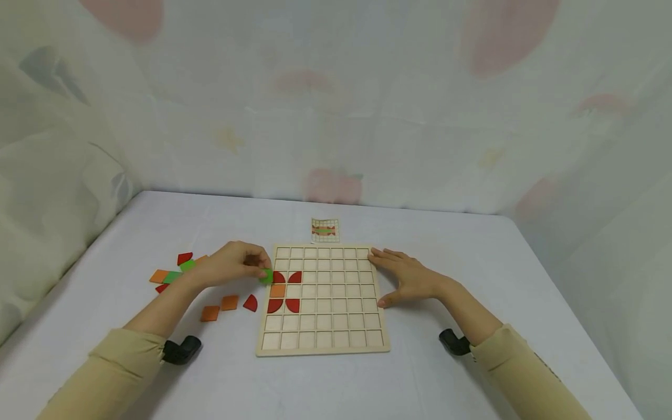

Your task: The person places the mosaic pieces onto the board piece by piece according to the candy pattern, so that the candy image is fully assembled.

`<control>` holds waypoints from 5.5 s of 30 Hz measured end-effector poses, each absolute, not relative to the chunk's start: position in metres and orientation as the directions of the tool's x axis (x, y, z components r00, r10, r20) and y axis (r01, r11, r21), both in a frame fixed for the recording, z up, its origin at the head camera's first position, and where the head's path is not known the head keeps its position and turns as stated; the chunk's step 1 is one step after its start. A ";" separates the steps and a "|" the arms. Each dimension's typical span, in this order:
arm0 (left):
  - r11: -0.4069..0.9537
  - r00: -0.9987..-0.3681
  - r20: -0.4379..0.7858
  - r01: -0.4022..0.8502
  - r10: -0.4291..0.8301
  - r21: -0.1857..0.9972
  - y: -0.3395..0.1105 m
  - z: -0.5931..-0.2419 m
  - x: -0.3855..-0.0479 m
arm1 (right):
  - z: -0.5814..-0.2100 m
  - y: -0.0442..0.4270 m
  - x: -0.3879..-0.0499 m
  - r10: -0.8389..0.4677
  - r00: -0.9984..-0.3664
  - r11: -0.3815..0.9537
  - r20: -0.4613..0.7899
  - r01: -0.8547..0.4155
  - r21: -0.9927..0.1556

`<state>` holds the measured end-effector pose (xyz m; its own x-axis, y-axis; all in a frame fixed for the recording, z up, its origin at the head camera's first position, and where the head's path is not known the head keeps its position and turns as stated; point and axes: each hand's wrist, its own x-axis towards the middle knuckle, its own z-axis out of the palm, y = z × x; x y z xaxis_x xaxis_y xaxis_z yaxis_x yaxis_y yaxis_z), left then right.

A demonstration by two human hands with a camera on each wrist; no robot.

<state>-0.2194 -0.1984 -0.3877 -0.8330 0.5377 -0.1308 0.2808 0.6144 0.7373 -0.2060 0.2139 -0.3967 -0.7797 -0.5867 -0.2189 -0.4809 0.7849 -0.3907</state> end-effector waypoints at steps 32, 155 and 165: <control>0.647 -0.847 -0.125 0.291 0.517 0.705 -0.145 -0.398 -0.206 | -0.397 0.213 -0.205 -0.586 -0.782 0.783 -0.213 -0.480 -0.395; 0.770 -0.935 -0.097 0.218 0.340 0.599 -0.249 -0.390 -0.223 | -0.398 0.214 -0.206 -0.579 -0.787 0.789 -0.215 -0.475 -0.389; 0.719 -0.917 -0.075 0.254 0.392 0.647 -0.223 -0.380 -0.217 | -0.399 0.214 -0.207 -0.582 -0.785 0.786 -0.215 -0.474 -0.397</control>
